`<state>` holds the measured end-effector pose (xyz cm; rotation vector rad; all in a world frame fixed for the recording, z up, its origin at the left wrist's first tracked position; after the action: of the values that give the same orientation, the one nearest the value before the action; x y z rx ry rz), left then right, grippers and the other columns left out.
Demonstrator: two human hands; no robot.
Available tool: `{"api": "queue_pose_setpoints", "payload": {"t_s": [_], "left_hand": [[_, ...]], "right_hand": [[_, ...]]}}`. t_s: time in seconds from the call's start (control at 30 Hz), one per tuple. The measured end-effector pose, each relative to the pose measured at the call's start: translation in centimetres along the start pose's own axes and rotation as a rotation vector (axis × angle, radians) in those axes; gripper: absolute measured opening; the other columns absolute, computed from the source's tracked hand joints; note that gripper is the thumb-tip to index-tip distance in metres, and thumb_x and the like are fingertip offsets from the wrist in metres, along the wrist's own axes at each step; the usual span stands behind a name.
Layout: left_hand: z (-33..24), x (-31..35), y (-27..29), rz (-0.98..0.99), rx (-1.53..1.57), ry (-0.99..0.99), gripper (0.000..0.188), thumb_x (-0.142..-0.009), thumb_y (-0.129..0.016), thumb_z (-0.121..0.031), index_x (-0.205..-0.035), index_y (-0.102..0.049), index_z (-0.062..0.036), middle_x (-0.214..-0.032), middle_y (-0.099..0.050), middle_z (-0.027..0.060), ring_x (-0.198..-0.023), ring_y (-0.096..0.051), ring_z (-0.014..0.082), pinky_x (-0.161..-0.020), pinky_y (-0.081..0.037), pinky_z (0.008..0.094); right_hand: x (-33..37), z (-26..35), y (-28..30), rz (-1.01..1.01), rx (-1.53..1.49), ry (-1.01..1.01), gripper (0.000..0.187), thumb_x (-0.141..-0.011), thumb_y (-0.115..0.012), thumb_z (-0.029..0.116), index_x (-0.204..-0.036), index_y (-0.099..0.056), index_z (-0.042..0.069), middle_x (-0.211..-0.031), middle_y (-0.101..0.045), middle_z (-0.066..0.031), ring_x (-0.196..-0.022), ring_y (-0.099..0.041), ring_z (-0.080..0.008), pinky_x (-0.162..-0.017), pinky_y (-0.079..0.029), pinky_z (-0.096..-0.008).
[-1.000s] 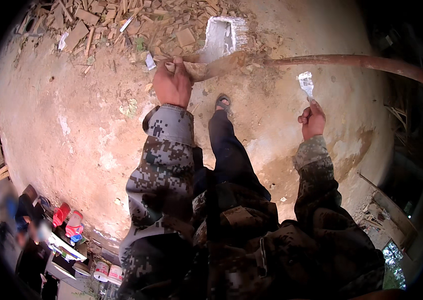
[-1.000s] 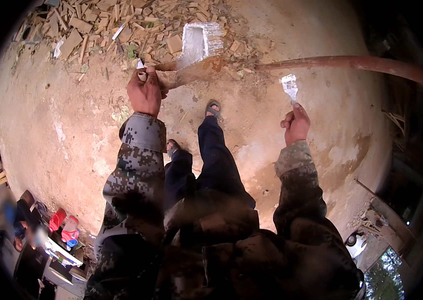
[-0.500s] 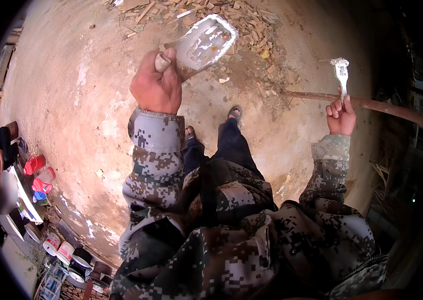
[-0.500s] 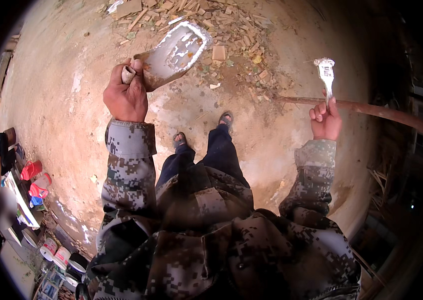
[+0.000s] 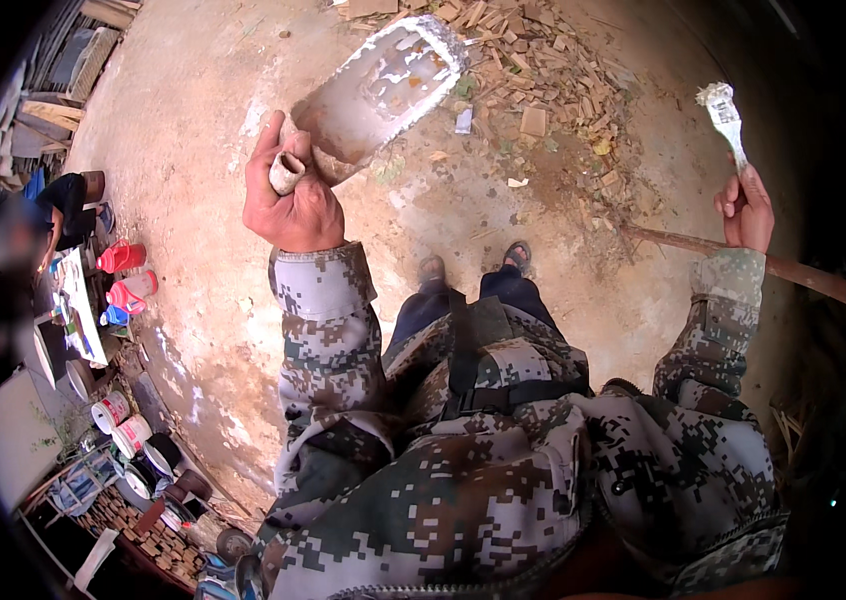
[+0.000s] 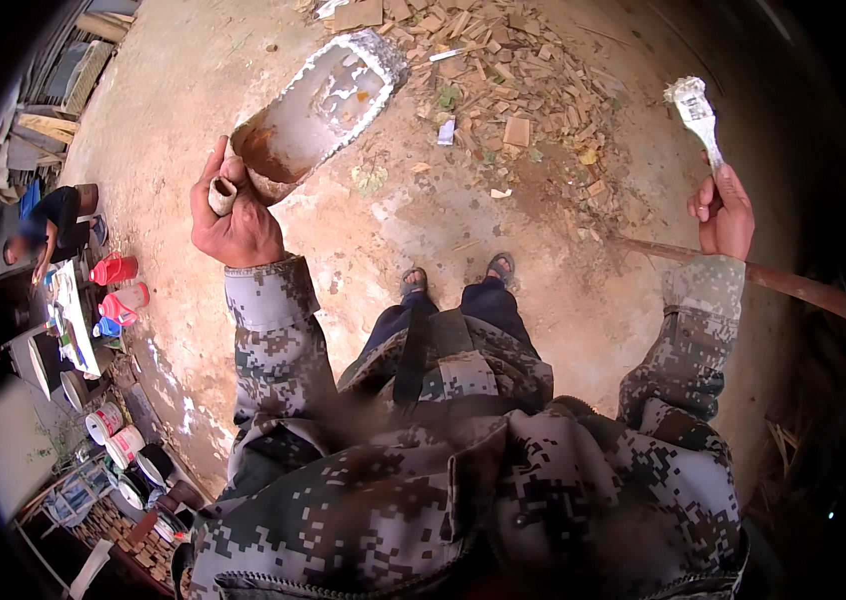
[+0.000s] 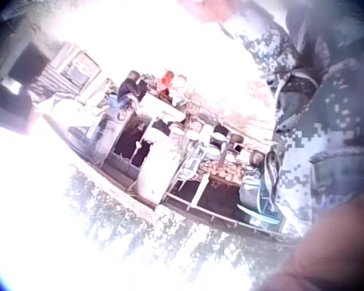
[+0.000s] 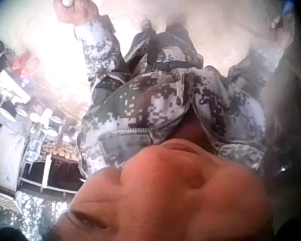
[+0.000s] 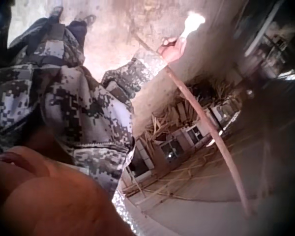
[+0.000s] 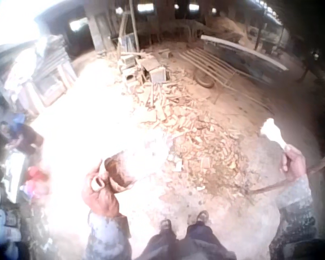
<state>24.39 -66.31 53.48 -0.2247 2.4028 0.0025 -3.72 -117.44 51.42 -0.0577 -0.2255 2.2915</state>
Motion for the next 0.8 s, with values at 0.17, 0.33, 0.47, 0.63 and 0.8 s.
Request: {"api": "queue_pose_setpoints", "payload": {"t_s": [0.17,0.33,0.47,0.63,0.8], "left_hand": [[-4.5,-0.5,-0.6,-0.006,-0.101,-0.003,0.01,-0.093,-0.067,0.001,-0.096,-0.061,0.0081,-0.123,-0.065,0.0281,-0.105,-0.068,0.0254,-0.089,-0.056,0.0344],[-6.5,1.7,1.5,-0.012,0.131,0.012,0.028,-0.098,-0.065,-0.015,-0.105,-0.058,0.0112,-0.123,-0.063,0.0317,-0.107,-0.066,0.0307,-0.095,-0.055,0.0427],[-5.5,1.8,4.9,-0.117,-0.16,-0.015,0.06,-0.093,-0.071,-0.042,-0.113,-0.058,0.0135,-0.117,-0.065,0.0239,-0.103,-0.064,0.0278,-0.09,-0.054,0.0425],[-6.6,3.7,4.2,-0.176,-0.239,-0.015,0.064,-0.092,-0.07,-0.05,-0.111,-0.062,0.0115,-0.112,-0.065,0.0184,-0.097,-0.063,0.0228,-0.087,-0.053,0.0392],[-7.1,4.0,3.1,-0.168,-0.367,0.063,0.051,-0.095,-0.07,-0.038,-0.112,-0.062,0.0097,-0.108,-0.067,0.0171,-0.095,-0.063,0.0212,-0.082,-0.054,0.0367]], "right_hand": [[-8.8,-7.0,8.0,0.038,1.118,-0.139,0.041,-0.101,-0.047,0.031,-0.119,-0.067,0.0,-0.095,-0.066,-0.0115,-0.082,-0.062,-0.0222,-0.078,-0.05,-0.0376],[-9.5,-9.2,5.2,-0.195,1.3,-0.013,0.038,-0.092,-0.061,0.038,-0.115,-0.071,0.01,-0.113,-0.071,-0.0162,-0.109,-0.065,-0.0368,-0.092,-0.051,-0.0448],[-9.1,-5.9,0.3,-0.063,0.396,-0.053,0.028,-0.094,-0.067,0.016,-0.119,-0.069,0.004,-0.074,-0.062,-0.0027,-0.061,-0.05,-0.0093,-0.059,-0.045,-0.0289],[-7.1,-0.8,0.1,0.018,0.236,0.117,0.033,-0.093,-0.063,0.003,-0.127,-0.067,0.003,-0.087,-0.066,-0.0022,-0.066,-0.052,-0.0086,-0.062,-0.047,-0.0255],[-5.4,2.5,1.3,0.059,0.192,0.215,0.036,-0.091,-0.065,0.0,-0.127,-0.066,0.003,-0.098,-0.068,-0.0042,-0.071,-0.055,-0.0091,-0.067,-0.049,-0.0263]]}}
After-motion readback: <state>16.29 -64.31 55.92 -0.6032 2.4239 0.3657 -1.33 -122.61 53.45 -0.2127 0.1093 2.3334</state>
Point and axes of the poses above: each hand's wrist, its own x-axis away from the middle knuckle, its own y-axis out of the back of the hand, z = x × y, the point moved 7 cm from there along -x, towards the middle knuckle
